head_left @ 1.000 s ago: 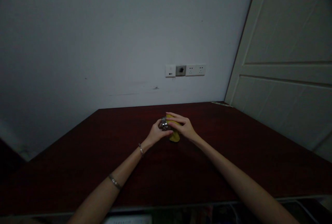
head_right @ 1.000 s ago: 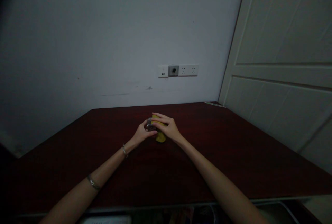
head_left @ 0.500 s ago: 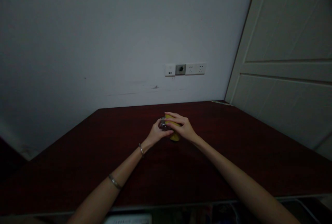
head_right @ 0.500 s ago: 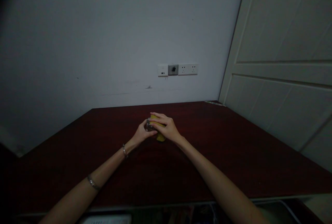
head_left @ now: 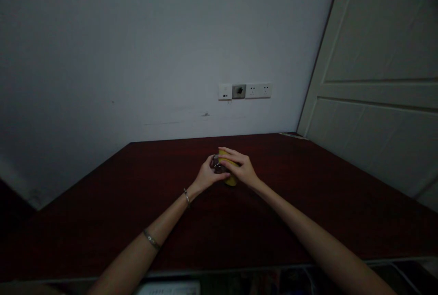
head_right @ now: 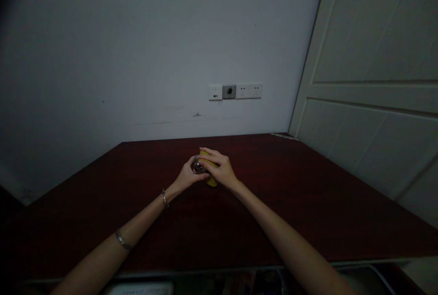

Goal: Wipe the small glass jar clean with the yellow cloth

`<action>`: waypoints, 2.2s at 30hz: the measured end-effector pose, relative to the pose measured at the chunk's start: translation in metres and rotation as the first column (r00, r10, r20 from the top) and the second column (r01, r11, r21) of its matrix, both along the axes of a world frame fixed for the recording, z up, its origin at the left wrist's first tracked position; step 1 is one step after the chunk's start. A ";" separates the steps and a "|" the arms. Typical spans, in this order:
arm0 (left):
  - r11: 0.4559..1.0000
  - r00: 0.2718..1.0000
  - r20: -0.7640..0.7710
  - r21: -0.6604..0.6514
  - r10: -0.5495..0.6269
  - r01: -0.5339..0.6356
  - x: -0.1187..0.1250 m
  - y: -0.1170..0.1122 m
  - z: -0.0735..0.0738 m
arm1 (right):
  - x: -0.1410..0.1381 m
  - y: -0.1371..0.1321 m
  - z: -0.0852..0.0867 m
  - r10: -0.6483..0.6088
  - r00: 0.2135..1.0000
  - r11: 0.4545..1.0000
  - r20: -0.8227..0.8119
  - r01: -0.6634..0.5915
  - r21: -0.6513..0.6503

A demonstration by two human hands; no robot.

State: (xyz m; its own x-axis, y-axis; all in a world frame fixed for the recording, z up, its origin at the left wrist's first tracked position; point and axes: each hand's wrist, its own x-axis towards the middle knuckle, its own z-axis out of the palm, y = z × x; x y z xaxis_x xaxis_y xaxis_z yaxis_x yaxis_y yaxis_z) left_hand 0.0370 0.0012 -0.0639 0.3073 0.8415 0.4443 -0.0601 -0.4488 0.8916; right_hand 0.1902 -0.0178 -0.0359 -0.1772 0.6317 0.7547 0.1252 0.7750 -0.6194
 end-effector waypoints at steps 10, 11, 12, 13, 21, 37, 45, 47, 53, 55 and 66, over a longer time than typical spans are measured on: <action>0.997 0.990 -0.124 0.048 0.066 -0.060 -0.001 0.002 -0.007 | -0.001 0.009 -0.003 -0.035 0.993 0.991 -0.117 0.019 -0.129; 0.996 0.988 -0.131 0.051 0.085 -0.079 -0.001 0.002 -0.008 | 0.000 0.007 -0.002 -0.034 0.997 0.996 -0.074 0.027 -0.085; 0.994 0.985 -0.136 0.049 0.102 -0.096 -0.001 0.003 -0.008 | 0.000 0.005 -0.002 -0.031 0.999 0.999 -0.017 0.030 -0.029; 0.993 0.983 -0.140 0.043 0.115 -0.110 -0.001 0.003 -0.009 | 0.000 0.003 -0.001 -0.029 0.999 0.999 0.046 0.028 0.031; 0.987 0.971 -0.175 0.055 0.161 -0.154 -0.002 0.001 -0.006 | -0.004 0.003 -0.002 -0.144 0.986 0.989 0.088 0.141 0.040; 0.977 0.936 -0.295 0.152 0.191 -0.152 -0.003 -0.003 -0.003 | -0.006 0.000 -0.001 -0.149 0.984 0.989 0.101 0.146 0.033; 0.975 0.920 -0.336 0.150 0.203 -0.161 -0.002 -0.003 -0.004 | -0.002 -0.002 -0.002 -0.087 0.983 0.991 0.162 0.069 0.115; 0.981 0.925 -0.332 0.126 0.183 -0.148 -0.003 -0.002 -0.005 | -0.001 -0.006 -0.001 -0.078 0.961 0.979 0.265 0.024 0.201; 0.978 0.924 -0.334 0.155 0.187 -0.142 -0.001 -0.006 -0.001 | -0.003 -0.002 -0.003 -0.166 0.962 0.980 0.216 0.137 0.143; 0.974 0.912 -0.359 0.180 0.196 -0.138 0.000 -0.008 0.001 | -0.003 0.002 -0.004 -0.165 0.974 0.986 0.157 0.159 0.048; 0.997 0.993 -0.112 -0.071 0.020 -0.028 0.003 -0.003 0.003 | 0.002 0.018 -0.005 -0.121 0.945 0.896 -0.303 -0.028 -0.444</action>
State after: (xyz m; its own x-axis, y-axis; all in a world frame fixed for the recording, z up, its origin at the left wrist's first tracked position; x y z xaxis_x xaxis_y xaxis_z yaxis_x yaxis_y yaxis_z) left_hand 0.0397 -0.0022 -0.0610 0.3309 0.8778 0.3463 0.0512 -0.3832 0.9223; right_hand 0.1925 0.0000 -0.0406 0.0601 0.9101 0.4101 -0.1043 0.4143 -0.9042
